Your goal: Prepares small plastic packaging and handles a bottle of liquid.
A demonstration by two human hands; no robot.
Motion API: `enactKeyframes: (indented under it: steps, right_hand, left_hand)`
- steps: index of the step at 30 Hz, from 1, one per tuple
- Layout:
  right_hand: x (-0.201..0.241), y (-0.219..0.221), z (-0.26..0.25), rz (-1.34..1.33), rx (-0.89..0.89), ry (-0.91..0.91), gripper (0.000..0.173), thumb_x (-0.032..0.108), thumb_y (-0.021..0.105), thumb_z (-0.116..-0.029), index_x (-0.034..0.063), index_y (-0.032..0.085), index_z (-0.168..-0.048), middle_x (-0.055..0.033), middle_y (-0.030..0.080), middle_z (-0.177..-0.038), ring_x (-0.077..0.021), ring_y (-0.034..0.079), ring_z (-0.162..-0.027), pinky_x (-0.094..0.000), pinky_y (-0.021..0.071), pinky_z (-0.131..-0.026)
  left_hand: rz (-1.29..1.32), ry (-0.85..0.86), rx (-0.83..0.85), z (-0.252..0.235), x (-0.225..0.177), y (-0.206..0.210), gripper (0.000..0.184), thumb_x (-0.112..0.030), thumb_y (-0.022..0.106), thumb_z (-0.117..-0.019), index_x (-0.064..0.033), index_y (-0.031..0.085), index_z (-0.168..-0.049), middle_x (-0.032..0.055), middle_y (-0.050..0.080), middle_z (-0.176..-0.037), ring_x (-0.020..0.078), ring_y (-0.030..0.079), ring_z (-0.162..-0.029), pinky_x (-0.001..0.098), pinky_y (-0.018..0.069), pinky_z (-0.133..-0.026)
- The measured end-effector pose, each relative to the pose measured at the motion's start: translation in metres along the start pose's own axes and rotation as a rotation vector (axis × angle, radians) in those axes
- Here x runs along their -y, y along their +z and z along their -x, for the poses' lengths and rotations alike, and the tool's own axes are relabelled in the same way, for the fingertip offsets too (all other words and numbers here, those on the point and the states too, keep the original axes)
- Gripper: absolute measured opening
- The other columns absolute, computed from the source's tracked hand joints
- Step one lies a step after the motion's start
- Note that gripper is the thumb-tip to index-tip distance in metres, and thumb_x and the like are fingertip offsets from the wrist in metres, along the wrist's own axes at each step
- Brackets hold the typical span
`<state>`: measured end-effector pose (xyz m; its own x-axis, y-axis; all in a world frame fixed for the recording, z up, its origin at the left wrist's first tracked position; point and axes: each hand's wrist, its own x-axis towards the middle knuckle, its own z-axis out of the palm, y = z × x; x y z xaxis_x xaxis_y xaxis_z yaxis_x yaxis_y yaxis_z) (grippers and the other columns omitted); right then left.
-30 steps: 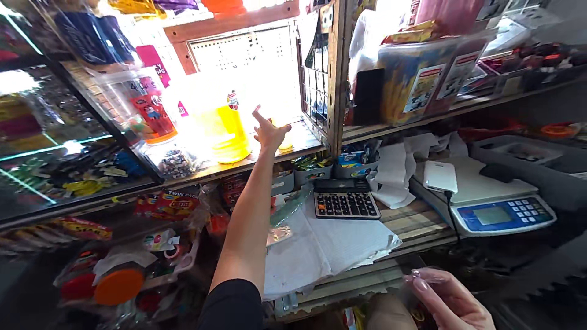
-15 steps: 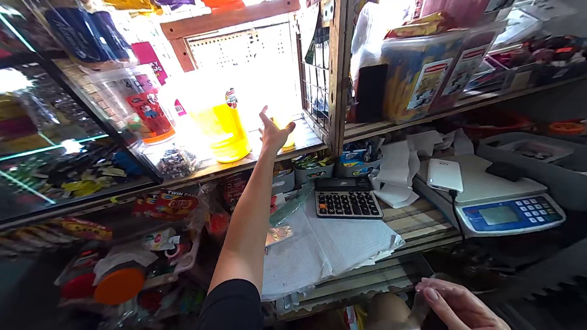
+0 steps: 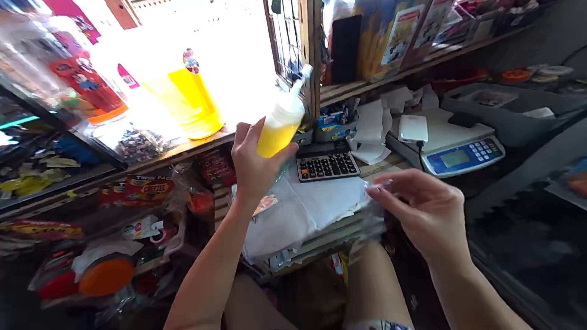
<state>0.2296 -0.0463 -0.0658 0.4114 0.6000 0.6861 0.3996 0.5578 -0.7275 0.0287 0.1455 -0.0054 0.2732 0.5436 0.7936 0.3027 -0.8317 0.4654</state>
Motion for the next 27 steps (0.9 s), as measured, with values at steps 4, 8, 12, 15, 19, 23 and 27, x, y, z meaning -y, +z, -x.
enactKeyframes:
  steps: [4,8,12,15,19,23,27]
  right_hand:
    - [0.009,0.007,-0.001,0.193,0.004,-0.074,0.017,0.016,0.079,-0.0874,0.0107,0.073,-0.102,0.0048,0.076,-0.093,-0.0074,0.073,-0.086,-0.0268,0.0637,-0.082]
    - [0.015,0.006,0.005,0.345,0.035,-0.102,0.017,0.016,0.079,-0.0869,0.0098,0.072,-0.101,0.0064,0.075,-0.093,-0.0027,0.072,-0.086,-0.0225,0.0626,-0.081]
    - [0.018,0.006,0.008,0.448,0.05,-0.11,0.016,0.016,0.078,-0.0868,0.0093,0.071,-0.1,0.0057,0.075,-0.093,-0.0004,0.072,-0.087,-0.0199,0.0621,-0.08]
    - [0.017,0.008,0.012,0.572,0.069,-0.174,0.014,0.019,0.077,-0.0886,0.0096,0.074,-0.099,0.0036,0.075,-0.094,-0.0019,0.071,-0.088,-0.0245,0.0602,-0.083]
    - [0.016,0.011,0.018,0.739,0.098,-0.3,0.012,0.019,0.073,-0.0918,0.0099,0.078,-0.098,-0.0015,0.077,-0.092,-0.0136,0.073,-0.088,-0.0439,0.0568,-0.096]
    - [0.017,0.016,0.018,0.878,0.151,-0.379,0.016,0.019,0.069,-0.0941,0.0112,0.081,-0.102,-0.0049,0.076,-0.088,-0.0216,0.073,-0.086,-0.0439,0.0564,-0.091]
    - [0.021,0.02,0.011,0.945,0.26,-0.385,0.018,0.02,0.065,-0.0952,0.0134,0.08,-0.102,-0.0067,0.074,-0.092,-0.0253,0.07,-0.086,-0.0401,0.052,-0.065]
  left_hand:
    - [-0.134,0.097,0.052,0.063,-0.027,-0.014,0.064,-0.039,0.088,-0.0782,-0.0101,0.067,-0.131,0.0067,0.06,-0.11,0.0187,0.058,-0.103,0.0392,0.0476,-0.093]
    - [-0.267,0.2,0.041,0.094,-0.028,-0.021,0.056,-0.033,0.086,-0.0797,-0.0122,0.07,-0.129,0.0076,0.063,-0.108,0.023,0.059,-0.106,0.0449,0.0412,-0.103]
    - [-0.367,0.259,0.038,0.105,-0.024,-0.024,0.049,-0.03,0.082,-0.0828,-0.0138,0.071,-0.128,0.0092,0.065,-0.106,0.0254,0.06,-0.103,0.0504,0.038,-0.106]
    - [-0.394,0.285,0.06,0.107,-0.021,-0.025,0.046,-0.03,0.078,-0.0862,-0.0135,0.071,-0.129,0.0088,0.065,-0.106,0.0241,0.062,-0.103,0.0522,0.0361,-0.108]
    - [-0.437,0.322,0.103,0.109,-0.018,-0.025,0.041,-0.029,0.07,-0.091,-0.0155,0.071,-0.129,0.0088,0.066,-0.105,0.0246,0.062,-0.103,0.0553,0.0325,-0.111]
    - [-0.444,0.355,0.145,0.111,-0.018,-0.025,0.041,-0.025,0.073,-0.0883,-0.0165,0.071,-0.129,0.0079,0.066,-0.104,0.0251,0.063,-0.102,0.058,0.0318,-0.111]
    - [-0.478,0.422,0.239,0.097,-0.018,-0.03,0.042,-0.023,0.071,-0.0903,-0.0167,0.069,-0.132,0.0108,0.066,-0.107,0.0298,0.063,-0.101,0.0627,0.0302,-0.111]
